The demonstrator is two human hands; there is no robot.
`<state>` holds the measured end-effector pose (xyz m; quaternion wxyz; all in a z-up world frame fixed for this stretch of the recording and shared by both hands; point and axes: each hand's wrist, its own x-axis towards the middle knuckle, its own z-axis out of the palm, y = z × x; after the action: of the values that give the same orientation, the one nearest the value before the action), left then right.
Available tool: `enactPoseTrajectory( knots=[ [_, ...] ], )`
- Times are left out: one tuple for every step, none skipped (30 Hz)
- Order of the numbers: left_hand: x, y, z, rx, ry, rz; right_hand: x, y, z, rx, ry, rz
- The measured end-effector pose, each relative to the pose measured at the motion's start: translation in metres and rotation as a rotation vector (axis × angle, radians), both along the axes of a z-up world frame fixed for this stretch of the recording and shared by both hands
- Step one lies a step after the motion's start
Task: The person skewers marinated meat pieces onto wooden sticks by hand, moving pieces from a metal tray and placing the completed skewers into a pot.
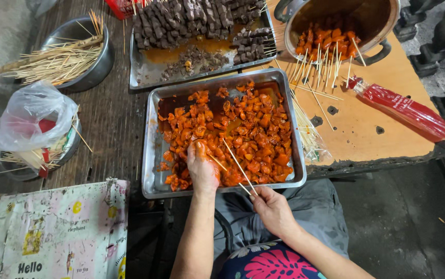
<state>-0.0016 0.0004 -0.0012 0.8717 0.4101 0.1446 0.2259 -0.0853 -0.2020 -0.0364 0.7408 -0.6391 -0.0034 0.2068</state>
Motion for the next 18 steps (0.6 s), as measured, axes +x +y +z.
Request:
enactPoseTrajectory(
  knots=[
    [0.001,0.000,-0.002,0.002,0.007,0.035,0.000,0.002,0.000,-0.008,-0.010,0.005],
    [0.002,0.000,-0.006,0.004,0.014,0.070,0.000,0.004,0.000,-0.016,-0.019,0.010],
    [0.003,0.000,-0.009,0.006,0.021,0.105,0.000,0.006,0.000,-0.024,-0.028,0.015],
    [0.003,0.001,-0.013,0.040,0.024,0.119,0.000,0.008,0.000,-0.039,-0.042,0.018],
    [0.005,0.002,-0.017,0.074,0.027,0.133,0.000,0.011,0.001,-0.055,-0.056,0.022],
    [0.005,0.004,-0.020,0.107,0.030,0.149,0.000,0.014,0.002,-0.070,-0.071,0.027],
    [0.004,0.006,-0.022,0.122,0.028,0.123,0.001,0.015,0.003,-0.065,-0.082,0.031],
    [0.001,0.008,-0.024,0.136,0.031,0.097,0.001,0.015,0.005,-0.060,-0.089,0.034],
    [-0.002,0.009,-0.025,0.150,0.033,0.070,0.000,0.016,0.007,-0.056,-0.096,0.037],
    [-0.002,0.009,-0.024,0.162,0.042,0.084,0.001,0.017,0.009,-0.072,-0.089,0.040],
    [-0.004,0.009,-0.023,0.175,0.050,0.097,0.001,0.018,0.011,-0.088,-0.082,0.042],
    [-0.005,0.007,-0.021,0.189,0.060,0.106,0.001,0.019,0.012,-0.105,-0.073,0.040],
    [-0.005,0.007,-0.019,0.141,0.116,0.103,0.001,0.021,0.013,-0.107,-0.073,0.042],
    [-0.005,0.007,-0.016,0.094,0.173,0.096,0.000,0.022,0.013,-0.110,-0.071,0.040],
    [-0.005,0.007,-0.012,0.047,0.231,0.088,-0.001,0.023,0.011,-0.113,-0.069,0.039],
    [-0.003,0.008,-0.009,-0.040,0.182,0.033,0.000,0.023,0.009,-0.085,-0.067,0.032],
    [-0.002,0.010,-0.007,-0.127,0.133,-0.022,0.000,0.023,0.007,-0.058,-0.065,0.025],
    [-0.002,0.010,-0.007,-0.215,0.087,-0.073,0.001,0.023,0.005,-0.030,-0.062,0.023]
  ],
)
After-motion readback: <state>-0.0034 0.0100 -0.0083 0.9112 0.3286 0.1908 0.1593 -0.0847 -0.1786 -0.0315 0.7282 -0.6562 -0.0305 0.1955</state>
